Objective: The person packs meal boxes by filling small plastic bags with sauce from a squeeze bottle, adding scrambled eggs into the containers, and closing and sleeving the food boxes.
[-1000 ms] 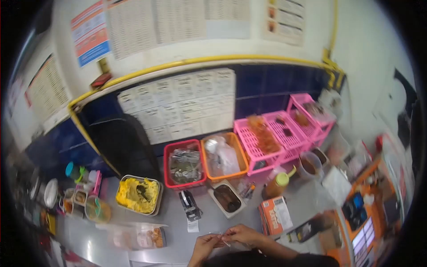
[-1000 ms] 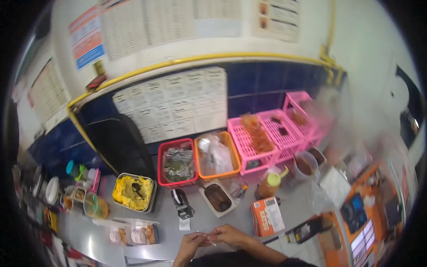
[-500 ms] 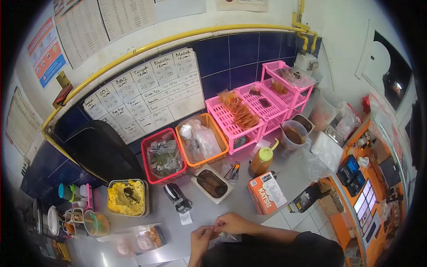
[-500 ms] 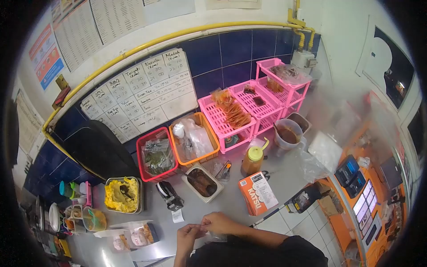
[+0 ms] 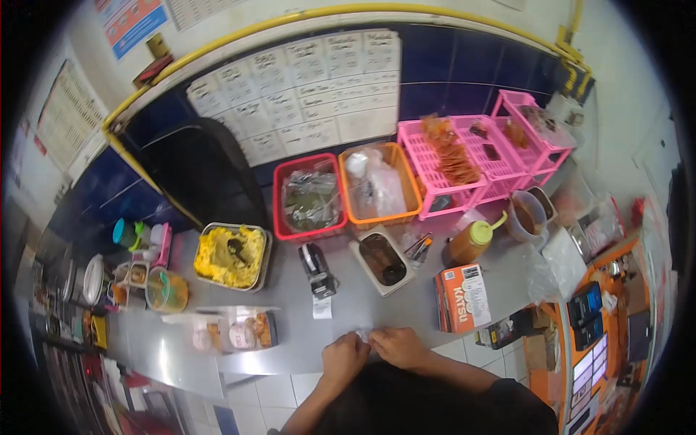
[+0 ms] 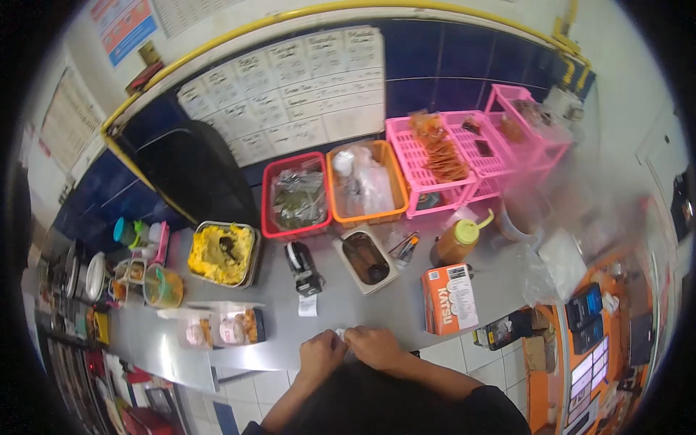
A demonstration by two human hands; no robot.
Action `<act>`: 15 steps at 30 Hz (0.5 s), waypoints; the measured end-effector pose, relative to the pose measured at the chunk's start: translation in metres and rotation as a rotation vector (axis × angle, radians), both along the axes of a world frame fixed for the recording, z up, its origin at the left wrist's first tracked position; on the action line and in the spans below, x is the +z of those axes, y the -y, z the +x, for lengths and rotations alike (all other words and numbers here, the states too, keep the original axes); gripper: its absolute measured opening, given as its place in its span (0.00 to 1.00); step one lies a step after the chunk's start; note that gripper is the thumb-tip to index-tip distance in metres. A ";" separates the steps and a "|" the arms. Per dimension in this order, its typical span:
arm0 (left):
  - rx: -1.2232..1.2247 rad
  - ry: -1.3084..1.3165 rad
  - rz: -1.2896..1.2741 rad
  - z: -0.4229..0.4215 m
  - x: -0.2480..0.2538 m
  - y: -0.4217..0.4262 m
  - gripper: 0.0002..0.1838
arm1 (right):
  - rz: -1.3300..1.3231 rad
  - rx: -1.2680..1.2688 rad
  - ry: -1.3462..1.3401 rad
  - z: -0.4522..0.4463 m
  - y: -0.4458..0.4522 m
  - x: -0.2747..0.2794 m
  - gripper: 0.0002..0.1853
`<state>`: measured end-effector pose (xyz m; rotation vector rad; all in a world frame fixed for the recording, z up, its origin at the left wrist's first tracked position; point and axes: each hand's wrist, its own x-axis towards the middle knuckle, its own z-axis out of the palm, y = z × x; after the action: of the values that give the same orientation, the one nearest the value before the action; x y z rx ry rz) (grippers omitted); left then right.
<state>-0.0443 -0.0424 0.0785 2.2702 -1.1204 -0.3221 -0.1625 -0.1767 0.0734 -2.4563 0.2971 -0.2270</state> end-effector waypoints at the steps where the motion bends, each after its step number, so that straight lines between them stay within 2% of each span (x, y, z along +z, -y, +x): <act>1: 0.014 -0.016 -0.003 0.000 0.003 -0.001 0.11 | -0.044 0.024 -0.061 0.001 -0.002 0.006 0.09; 2: 0.024 -0.029 -0.008 0.001 0.005 -0.004 0.11 | -0.091 0.043 -0.118 0.003 -0.003 0.013 0.10; 5: 0.005 -0.411 -0.049 0.017 -0.009 -0.017 0.09 | -0.233 0.183 -0.143 0.007 0.000 0.038 0.10; 8: 0.068 -1.170 -0.095 0.039 -0.011 -0.029 0.08 | -0.240 0.329 -0.183 0.009 -0.004 0.070 0.15; 11: 0.055 -1.338 -0.143 0.032 0.003 -0.028 0.07 | -0.169 0.606 0.123 0.009 -0.009 0.061 0.21; 12: 0.060 -1.399 -0.160 0.027 0.007 -0.028 0.07 | -0.194 0.624 0.120 0.009 -0.008 0.051 0.22; 13: 0.016 -1.310 -0.060 0.026 0.001 -0.029 0.07 | -0.221 0.647 0.120 0.012 -0.004 0.040 0.22; 15: -0.004 -1.095 -0.233 0.024 -0.011 -0.027 0.07 | -0.266 0.613 0.019 0.015 0.001 0.042 0.22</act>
<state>-0.0199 -0.0151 0.0674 1.4753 -0.5193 -1.1762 -0.1476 -0.1775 0.1149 -2.6682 -0.5248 -0.0224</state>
